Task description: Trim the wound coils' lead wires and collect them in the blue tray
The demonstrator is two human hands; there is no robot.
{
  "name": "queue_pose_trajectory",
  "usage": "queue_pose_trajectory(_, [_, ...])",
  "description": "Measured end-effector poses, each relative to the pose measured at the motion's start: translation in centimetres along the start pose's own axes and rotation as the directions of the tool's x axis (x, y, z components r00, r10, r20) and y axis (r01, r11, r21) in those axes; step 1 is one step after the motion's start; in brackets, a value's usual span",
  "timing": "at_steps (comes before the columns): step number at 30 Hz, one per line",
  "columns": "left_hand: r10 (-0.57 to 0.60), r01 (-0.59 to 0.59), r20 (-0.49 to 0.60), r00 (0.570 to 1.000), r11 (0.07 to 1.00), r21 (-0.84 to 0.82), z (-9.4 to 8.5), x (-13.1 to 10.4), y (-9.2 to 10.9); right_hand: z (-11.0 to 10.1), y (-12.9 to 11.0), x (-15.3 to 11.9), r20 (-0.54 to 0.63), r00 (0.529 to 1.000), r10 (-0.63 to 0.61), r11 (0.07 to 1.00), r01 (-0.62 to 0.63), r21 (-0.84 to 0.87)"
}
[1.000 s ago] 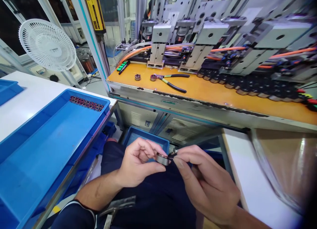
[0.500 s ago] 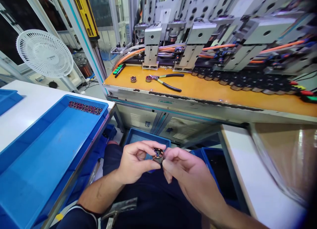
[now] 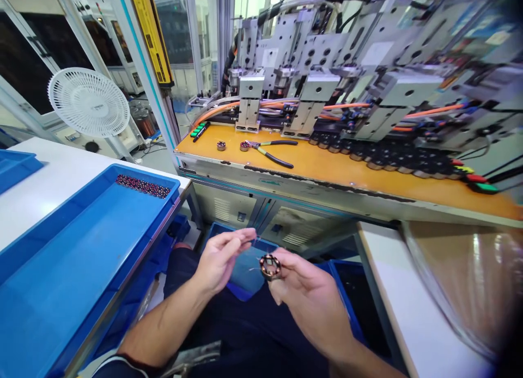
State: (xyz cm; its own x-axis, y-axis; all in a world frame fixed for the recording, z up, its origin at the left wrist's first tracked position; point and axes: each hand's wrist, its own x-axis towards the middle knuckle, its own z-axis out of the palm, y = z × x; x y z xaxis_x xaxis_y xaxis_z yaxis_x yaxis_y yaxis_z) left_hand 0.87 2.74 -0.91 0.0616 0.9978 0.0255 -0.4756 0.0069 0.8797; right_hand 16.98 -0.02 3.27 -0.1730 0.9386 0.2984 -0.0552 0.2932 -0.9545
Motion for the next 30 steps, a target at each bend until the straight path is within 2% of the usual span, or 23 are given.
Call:
queue_pose_trajectory(1, [0.017, -0.011, -0.063, 0.998, 0.996, 0.085, -0.1, -0.2, -0.1, -0.3, 0.0, 0.1, -0.037, 0.982, -0.184, 0.96, 0.171, -0.221])
queue_pose_trajectory(2, [0.067, -0.049, -0.096, 0.993, 0.983, 0.18, 0.0, -0.5, 0.0, -0.6, 0.1, 0.2, -0.026, 0.925, -0.378, 0.831, 0.327, -0.45])
queue_pose_trajectory(3, [0.138, -0.11, -0.082, 0.987, 0.955, 0.276, 0.0, -1.0, 0.2, -0.9, 0.2, 0.3, 0.033, 0.844, -0.535, 0.644, 0.433, -0.63])
queue_pose_trajectory(4, [0.215, -0.191, -0.028, 0.976, 0.913, 0.361, 0.2, -1.6, 0.6, -1.2, 0.4, 0.3, 0.11, 0.761, -0.639, 0.459, 0.493, -0.739])
queue_pose_trajectory(5, [0.289, -0.282, 0.051, 0.956, 0.857, 0.43, 0.4, -2.2, 1.0, -1.5, 0.6, 0.4, 0.181, 0.693, -0.698, 0.319, 0.527, -0.787])
queue_pose_trajectory(6, [0.354, -0.375, 0.138, 0.925, 0.787, 0.491, 0.8, -2.6, 1.5, -1.8, 0.8, 0.4, 0.236, 0.648, -0.724, 0.237, 0.555, -0.798])
queue_pose_trajectory(8, [0.426, -0.5, 0.266, 0.864, 0.673, 0.545, 1.5, -3.2, 2.6, -2.1, 1.2, 0.2, 0.3, 0.609, -0.735, 0.192, 0.61, -0.769])
queue_pose_trajectory(9, [0.437, -0.526, 0.297, 0.849, 0.647, 0.552, 1.8, -3.2, 3.1, -2.2, 1.4, 0.1, 0.326, 0.595, -0.735, 0.176, 0.632, -0.755])
queue_pose_trajectory(11, [0.414, -0.529, 0.33, 0.848, 0.642, 0.554, 2.2, -3.0, 3.8, -2.2, 1.4, -0.2, 0.359, 0.577, -0.733, 0.153, 0.655, -0.74])
queue_pose_trajectory(12, [0.392, -0.521, 0.342, 0.854, 0.654, 0.549, 2.3, -2.8, 4.0, -2.0, 1.4, -0.4, 0.346, 0.592, -0.728, 0.168, 0.643, -0.747])
queue_pose_trajectory(13, [0.372, -0.514, 0.356, 0.857, 0.665, 0.542, 2.2, -2.7, 4.1, -1.8, 1.2, -0.6, 0.314, 0.628, -0.712, 0.214, 0.62, -0.755])
queue_pose_trajectory(15, [0.357, -0.518, 0.381, 0.853, 0.672, 0.529, 2.0, -2.5, 4.2, -1.3, 0.6, -1.0, 0.208, 0.743, -0.636, 0.412, 0.555, -0.723])
queue_pose_trajectory(17, [0.367, -0.541, 0.404, 0.838, 0.659, 0.523, 1.6, -2.5, 4.2, -0.8, -0.1, -1.3, 0.133, 0.846, -0.517, 0.648, 0.488, -0.584])
queue_pose_trajectory(19, [0.369, -0.553, 0.419, 0.83, 0.647, 0.525, 1.3, -2.5, 4.2, -0.6, -0.8, -1.4, 0.124, 0.888, -0.442, 0.776, 0.448, -0.444])
queue_pose_trajectory(22, [0.341, -0.526, 0.412, 0.845, 0.673, 0.52, 1.2, -2.6, 4.2, -0.7, -1.7, -1.3, 0.131, 0.916, -0.38, 0.826, 0.4, -0.397])
queue_pose_trajectory(24, [0.3, -0.469, 0.386, 0.873, 0.737, 0.488, 1.2, -2.6, 4.1, -0.9, -2.0, -1.2, 0.138, 0.93, -0.34, 0.846, 0.367, -0.387])
queue_pose_trajectory(28, [0.148, -0.261, 0.335, 0.931, 0.91, 0.322, 1.2, -2.7, 4.0, -1.4, -2.6, -1.0, 0.115, 0.956, -0.271, 0.89, 0.294, -0.348])
queue_pose_trajectory(30, [0.08, -0.167, 0.322, 0.943, 0.953, 0.252, 1.3, -2.7, 3.9, -1.5, -2.6, -1.1, 0.092, 0.968, -0.232, 0.91, 0.25, -0.33])
